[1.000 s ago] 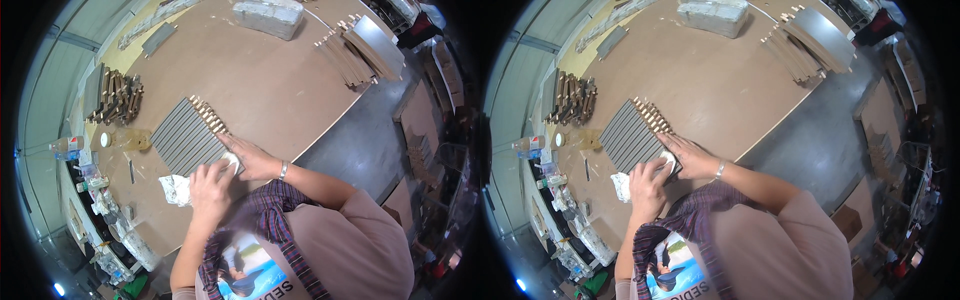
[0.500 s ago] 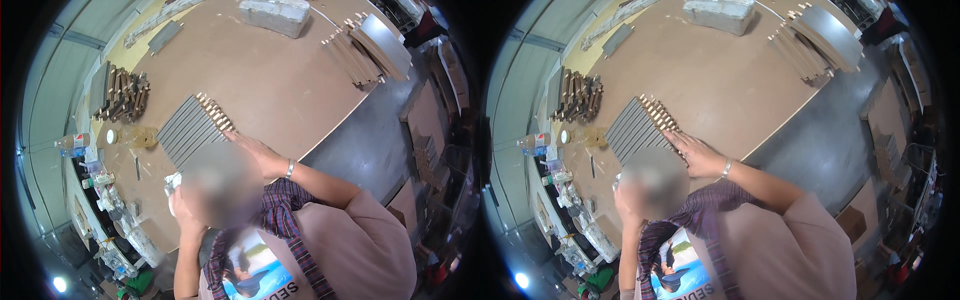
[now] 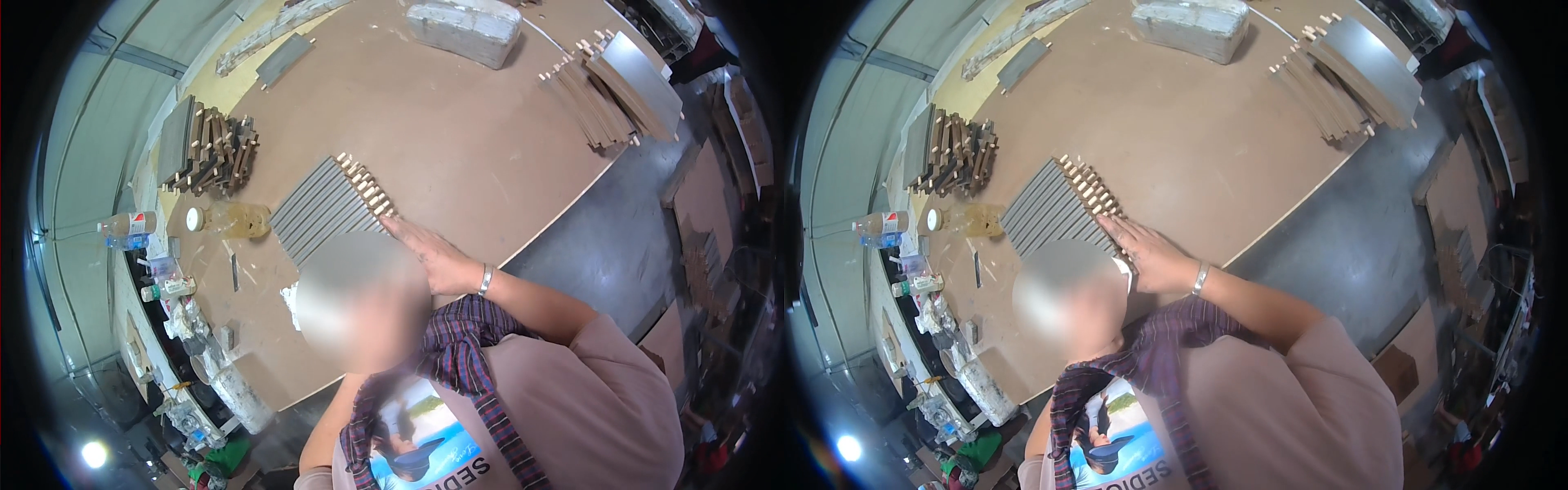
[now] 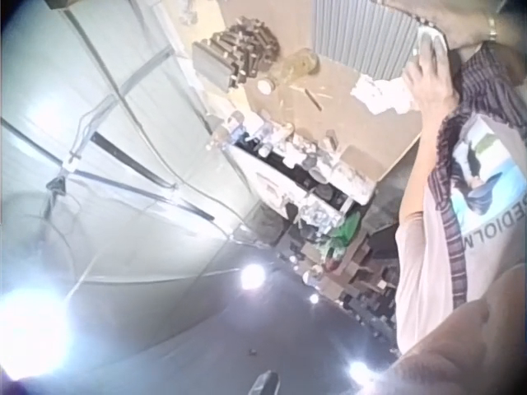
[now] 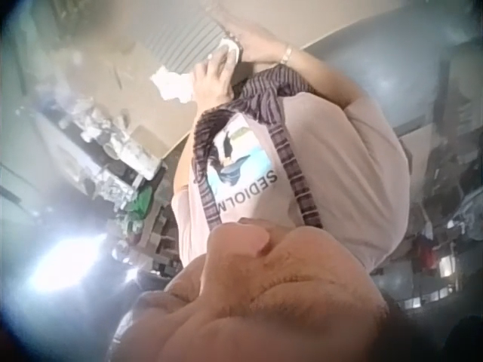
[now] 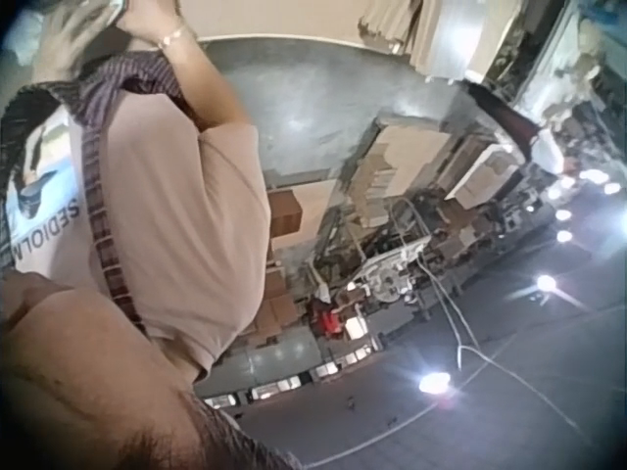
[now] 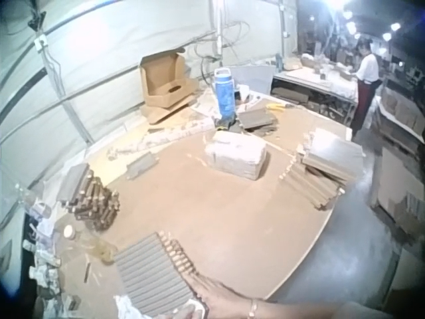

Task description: The person pours liquid from a bottle onto a cloth and wipes the surface of a panel made of wooden slats. They then carry the panel across the workshop and place it on a stack of similar items on a pallet.

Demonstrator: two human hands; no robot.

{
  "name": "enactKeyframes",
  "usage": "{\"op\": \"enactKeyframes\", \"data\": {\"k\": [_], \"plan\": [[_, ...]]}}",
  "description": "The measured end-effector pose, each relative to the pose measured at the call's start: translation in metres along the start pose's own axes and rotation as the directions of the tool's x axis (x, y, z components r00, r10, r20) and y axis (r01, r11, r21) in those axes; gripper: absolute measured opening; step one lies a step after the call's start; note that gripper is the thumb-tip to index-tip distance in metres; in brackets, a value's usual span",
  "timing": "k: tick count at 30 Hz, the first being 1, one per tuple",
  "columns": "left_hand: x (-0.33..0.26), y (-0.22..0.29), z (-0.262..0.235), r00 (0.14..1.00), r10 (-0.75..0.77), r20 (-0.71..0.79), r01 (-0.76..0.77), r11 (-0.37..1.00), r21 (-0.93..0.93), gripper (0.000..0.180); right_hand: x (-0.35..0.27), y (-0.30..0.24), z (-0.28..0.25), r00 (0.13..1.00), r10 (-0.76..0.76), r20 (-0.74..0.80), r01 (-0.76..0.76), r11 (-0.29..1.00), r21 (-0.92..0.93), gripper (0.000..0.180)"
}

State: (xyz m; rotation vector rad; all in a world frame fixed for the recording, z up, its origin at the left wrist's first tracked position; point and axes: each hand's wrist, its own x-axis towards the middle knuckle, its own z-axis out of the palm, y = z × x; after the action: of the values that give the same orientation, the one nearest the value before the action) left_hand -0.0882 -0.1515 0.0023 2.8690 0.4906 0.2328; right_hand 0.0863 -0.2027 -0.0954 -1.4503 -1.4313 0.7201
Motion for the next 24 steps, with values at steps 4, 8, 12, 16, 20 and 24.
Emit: {"op": "enactKeyframes", "data": {"k": [4, 8, 12, 16, 20, 24], "plan": [[-0.060, -0.056, -0.017, 0.993, -0.037, -0.113, 0.032, 0.998, -0.048, 0.023, -0.001, -0.001, -0.004, 0.999, -0.013, 0.033, 0.015, 0.998, -0.055, 0.124], [-0.013, -0.048, -0.060, 0.991, -0.135, -0.009, 0.135, 0.991, 0.021, 0.040, 0.000, -0.002, 0.000, 1.000, -0.021, 0.018, 0.022, 0.999, -0.035, 0.125], [0.050, -0.043, -0.014, 0.995, 0.100, -0.020, -0.098, 0.992, 0.078, 0.042, 0.002, -0.003, -0.007, 0.977, 0.100, 0.187, -0.090, 0.994, -0.064, 0.125], [-0.018, -0.097, -0.017, 0.973, -0.215, 0.079, 0.212, 0.976, 0.051, 0.033, 0.002, -0.005, -0.005, 0.999, -0.025, 0.025, 0.026, 0.999, -0.042, 0.125], [-0.101, -0.154, -0.056, 0.878, -0.430, -0.212, 0.430, 0.901, -0.047, 0.040, 0.001, -0.003, 0.002, 1.000, -0.012, 0.020, 0.011, 0.997, 0.072, 0.119], [-0.024, -0.131, -0.075, 0.851, -0.354, -0.388, 0.325, 0.935, -0.140, 0.042, 0.012, 0.006, -0.030, 0.992, 0.128, -0.012, -0.115, 0.927, 0.358, 0.097]]}}
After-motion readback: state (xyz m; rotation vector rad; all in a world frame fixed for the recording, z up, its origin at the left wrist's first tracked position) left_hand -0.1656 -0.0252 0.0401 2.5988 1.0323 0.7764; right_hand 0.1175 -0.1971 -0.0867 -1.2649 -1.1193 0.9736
